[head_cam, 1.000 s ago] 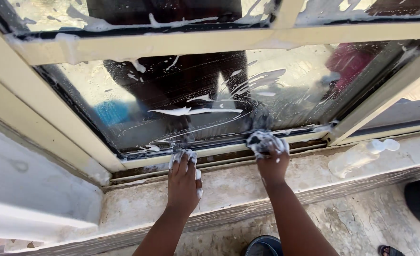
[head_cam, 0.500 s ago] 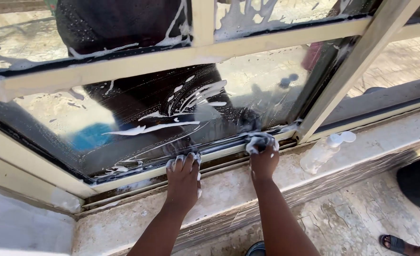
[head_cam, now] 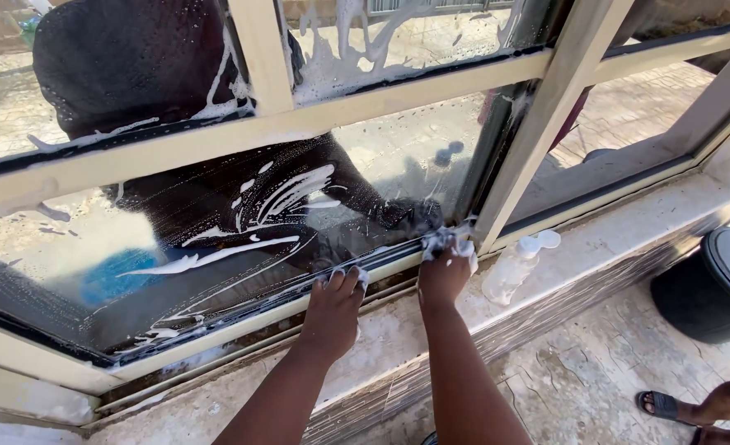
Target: The recorder is cleaning a glass window using a soapy sponge and a rag.
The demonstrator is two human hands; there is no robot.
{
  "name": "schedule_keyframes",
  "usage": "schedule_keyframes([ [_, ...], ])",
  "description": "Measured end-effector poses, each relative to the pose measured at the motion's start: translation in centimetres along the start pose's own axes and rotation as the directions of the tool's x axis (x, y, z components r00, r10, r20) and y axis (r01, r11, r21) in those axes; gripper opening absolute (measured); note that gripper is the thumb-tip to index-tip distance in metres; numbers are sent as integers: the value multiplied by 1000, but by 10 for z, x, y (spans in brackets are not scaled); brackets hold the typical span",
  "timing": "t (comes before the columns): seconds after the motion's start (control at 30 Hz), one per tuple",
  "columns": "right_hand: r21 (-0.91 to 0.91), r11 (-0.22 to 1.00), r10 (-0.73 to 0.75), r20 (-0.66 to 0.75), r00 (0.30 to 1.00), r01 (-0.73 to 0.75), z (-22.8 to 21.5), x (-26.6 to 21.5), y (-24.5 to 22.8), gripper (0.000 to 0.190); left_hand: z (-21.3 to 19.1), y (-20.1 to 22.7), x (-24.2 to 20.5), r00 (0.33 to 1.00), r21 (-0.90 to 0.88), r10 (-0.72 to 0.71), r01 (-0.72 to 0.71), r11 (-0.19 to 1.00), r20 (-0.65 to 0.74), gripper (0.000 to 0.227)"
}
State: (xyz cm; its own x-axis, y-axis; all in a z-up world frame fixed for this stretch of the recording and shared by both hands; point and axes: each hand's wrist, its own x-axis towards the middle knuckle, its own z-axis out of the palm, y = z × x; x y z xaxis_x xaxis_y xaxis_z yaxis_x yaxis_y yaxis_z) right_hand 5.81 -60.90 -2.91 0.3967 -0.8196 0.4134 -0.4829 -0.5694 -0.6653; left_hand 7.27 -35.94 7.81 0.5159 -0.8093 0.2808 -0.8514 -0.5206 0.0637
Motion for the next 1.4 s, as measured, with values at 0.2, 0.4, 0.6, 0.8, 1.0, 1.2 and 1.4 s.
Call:
schedule_keyframes([
  [0.2, -238, 968, -100, -101, 990, 73, 10, 3, 13, 61, 12, 21, 27, 998, -142, 2, -11, 990, -69, 48],
  [0.4, 856, 220, -191, 508, 840, -468, -57, -56, -13, 69, 32, 29, 21, 983, -378, -90, 23, 926, -161, 68],
  [0.6, 894, 294, -538, 447, 715, -338, -165, -43, 8, 71, 20, 64, 12, 972, -788, -228, 99, 608, -55, 71],
  [0.8, 321, 946, 79, -84, 993, -49, -178, 0, 61, 76, 21, 74, 21, 898, -957, -435, 183, 227, 68, 62],
  [1.0, 52, 963, -265, 44, 963, 263, -158, 34, 97, 70, 22, 94, 29, 874, -926, -487, 179, 331, -6, 64],
  [1.2, 110, 988, -121, 87, 989, 112, -155, 84, 116, 55, 47, 113, 42, 855, -883, -483, 67, 465, -190, 70],
  [1.4, 84, 976, -206, 46, 978, 202, -147, 79, 136, 68, 38, 129, 62, 835, -847, -549, 268, 460, -35, 70],
])
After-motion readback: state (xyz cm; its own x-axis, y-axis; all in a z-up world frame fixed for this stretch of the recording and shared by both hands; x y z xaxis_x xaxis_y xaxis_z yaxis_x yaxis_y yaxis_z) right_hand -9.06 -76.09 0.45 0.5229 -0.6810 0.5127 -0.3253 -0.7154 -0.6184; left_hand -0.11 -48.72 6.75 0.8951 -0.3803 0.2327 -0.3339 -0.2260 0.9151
